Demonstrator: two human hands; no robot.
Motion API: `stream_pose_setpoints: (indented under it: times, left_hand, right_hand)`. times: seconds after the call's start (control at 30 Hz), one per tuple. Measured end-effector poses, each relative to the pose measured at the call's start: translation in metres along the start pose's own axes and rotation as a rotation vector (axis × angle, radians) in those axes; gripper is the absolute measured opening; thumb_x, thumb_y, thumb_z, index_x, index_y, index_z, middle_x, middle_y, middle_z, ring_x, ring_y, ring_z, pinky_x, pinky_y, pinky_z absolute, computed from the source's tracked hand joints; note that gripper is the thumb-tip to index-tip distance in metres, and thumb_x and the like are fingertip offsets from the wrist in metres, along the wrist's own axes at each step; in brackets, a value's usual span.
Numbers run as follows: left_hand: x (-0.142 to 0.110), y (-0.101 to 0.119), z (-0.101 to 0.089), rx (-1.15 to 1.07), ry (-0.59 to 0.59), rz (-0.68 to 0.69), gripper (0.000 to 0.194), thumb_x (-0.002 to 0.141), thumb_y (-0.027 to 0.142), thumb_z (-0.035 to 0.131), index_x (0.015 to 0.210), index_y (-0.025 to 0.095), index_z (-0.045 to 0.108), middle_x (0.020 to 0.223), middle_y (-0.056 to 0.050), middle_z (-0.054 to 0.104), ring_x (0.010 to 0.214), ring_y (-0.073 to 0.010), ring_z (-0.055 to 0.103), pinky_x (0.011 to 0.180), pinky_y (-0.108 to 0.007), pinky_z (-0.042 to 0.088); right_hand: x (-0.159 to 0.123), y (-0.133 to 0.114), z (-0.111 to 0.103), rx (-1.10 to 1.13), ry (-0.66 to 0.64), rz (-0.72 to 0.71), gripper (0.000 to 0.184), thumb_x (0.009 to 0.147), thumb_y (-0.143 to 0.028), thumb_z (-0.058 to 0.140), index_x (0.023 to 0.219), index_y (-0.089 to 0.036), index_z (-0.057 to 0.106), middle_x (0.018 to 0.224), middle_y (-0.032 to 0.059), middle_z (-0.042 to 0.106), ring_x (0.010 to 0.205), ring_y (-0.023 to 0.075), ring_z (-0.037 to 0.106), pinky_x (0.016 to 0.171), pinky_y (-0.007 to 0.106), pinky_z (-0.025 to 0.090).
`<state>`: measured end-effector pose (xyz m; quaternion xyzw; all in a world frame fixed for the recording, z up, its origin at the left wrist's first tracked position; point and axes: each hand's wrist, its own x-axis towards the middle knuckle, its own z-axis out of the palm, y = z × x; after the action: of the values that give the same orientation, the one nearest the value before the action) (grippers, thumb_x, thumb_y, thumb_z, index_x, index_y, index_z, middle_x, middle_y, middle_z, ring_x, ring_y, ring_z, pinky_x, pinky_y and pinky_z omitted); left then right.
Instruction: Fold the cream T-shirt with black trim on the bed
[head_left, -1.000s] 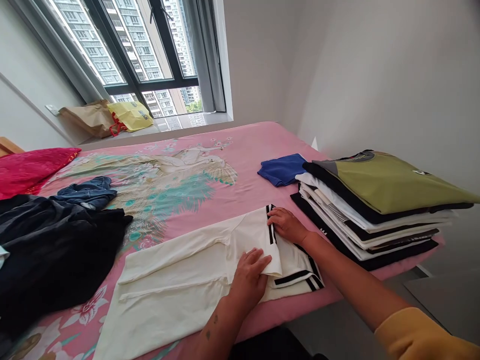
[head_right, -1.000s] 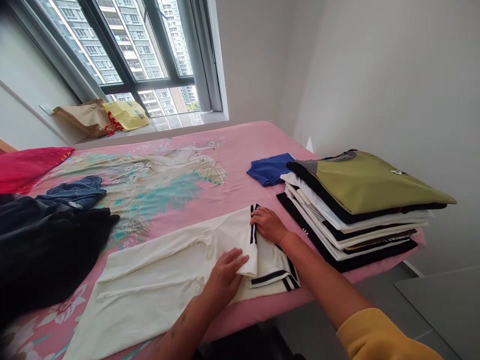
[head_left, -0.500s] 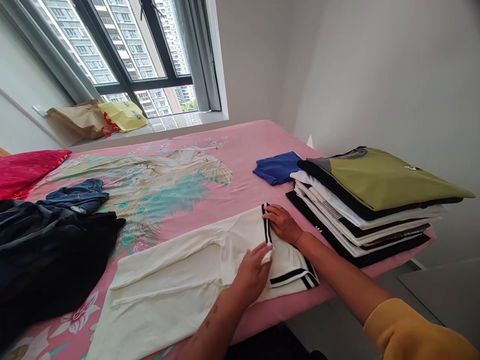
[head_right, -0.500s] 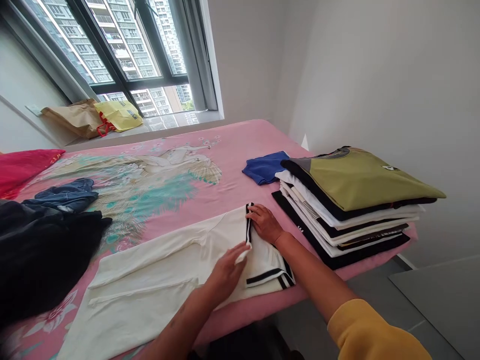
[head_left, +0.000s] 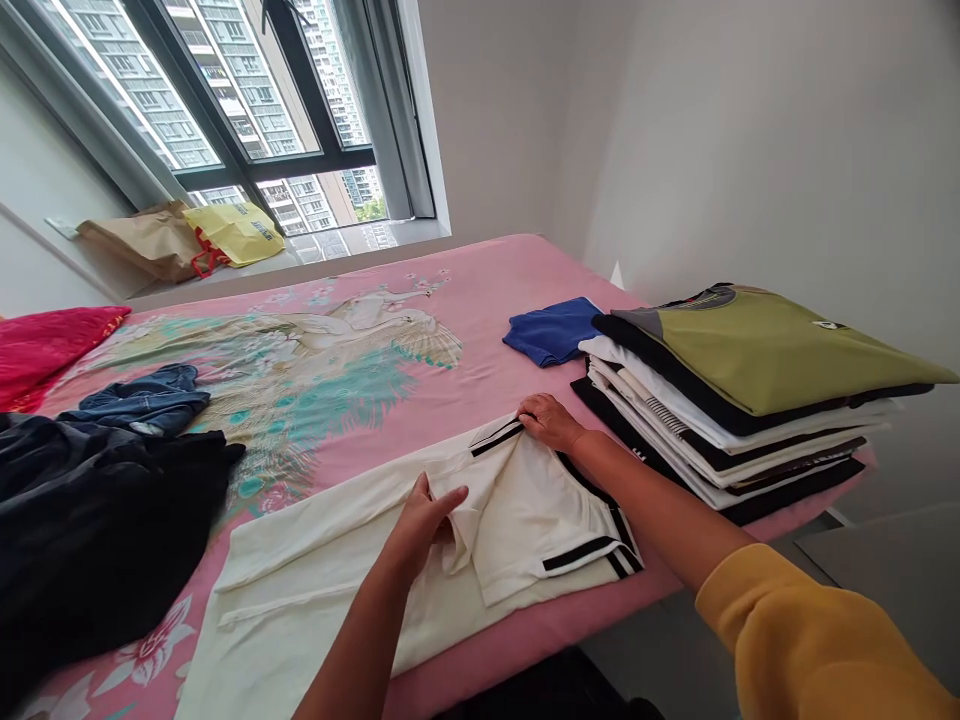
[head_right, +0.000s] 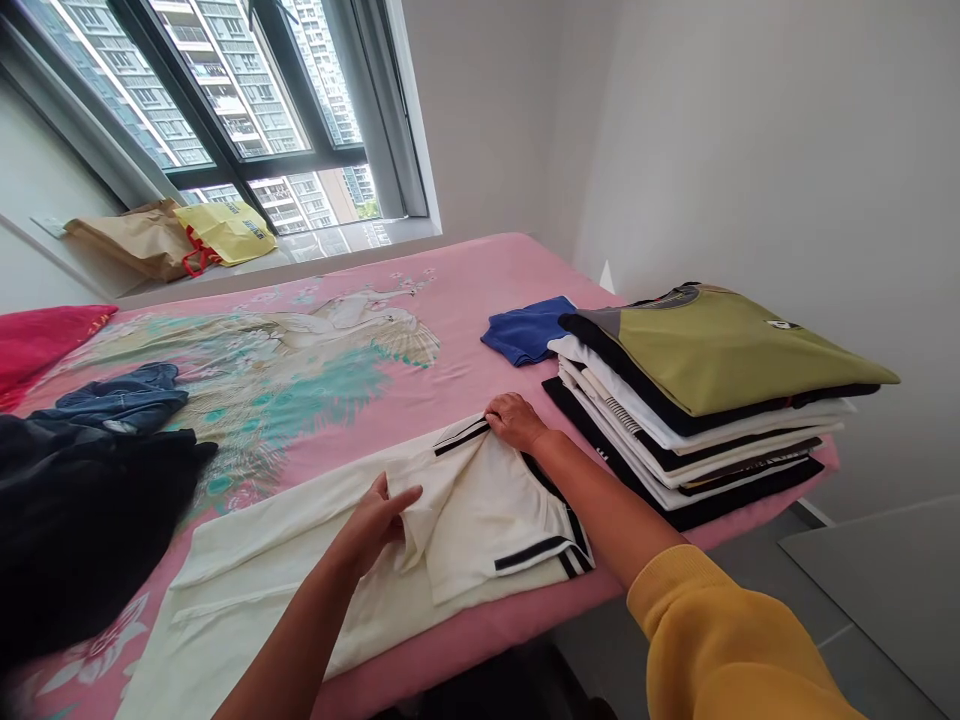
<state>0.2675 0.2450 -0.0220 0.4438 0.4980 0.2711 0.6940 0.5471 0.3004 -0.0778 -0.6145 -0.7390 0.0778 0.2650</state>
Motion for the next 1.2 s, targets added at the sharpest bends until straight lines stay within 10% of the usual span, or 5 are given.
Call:
stream_pose_setpoints:
  times: [0.4, 1.2]
  left_hand:
    - [-0.021, -0.011, 0.016, 0.126, 0.13, 0.006, 0.108, 0.055, 0.02, 0.071, 0.144, 0.021, 0.009, 0.054, 0.009, 0.052, 0.044, -0.0084, 0.048, 0.042, -0.018, 0.036]
    - [-0.044, -0.053, 0.028, 0.738, 0.35, 0.346, 0.086, 0.068, 0.026, 0.056, 0.143, 0.021, 0.017, 0.061, 0.008, 0.051, 0.062, -0.0149, 0.055, 0.078, -0.034, 0.042]
  right_hand:
    - [-0.001, 0.004, 0.009, 0.042, 0.003, 0.193, 0.02, 0.08, -0.02, 0.047, 0.086, -0.021, 0.066, 0.101, 0.0032, 0.064, 0.101, 0.0183, 0.052, 0.093, 0.031, 0.036]
    - [0.006, -0.019, 0.0, -0.285, -0.024, 0.05, 0.041, 0.09, -0.047, 0.041, 0.073, -0.018, 0.065, 0.08, 0.0069, 0.066, 0.084, 0.0193, 0.05, 0.085, 0.035, 0.027]
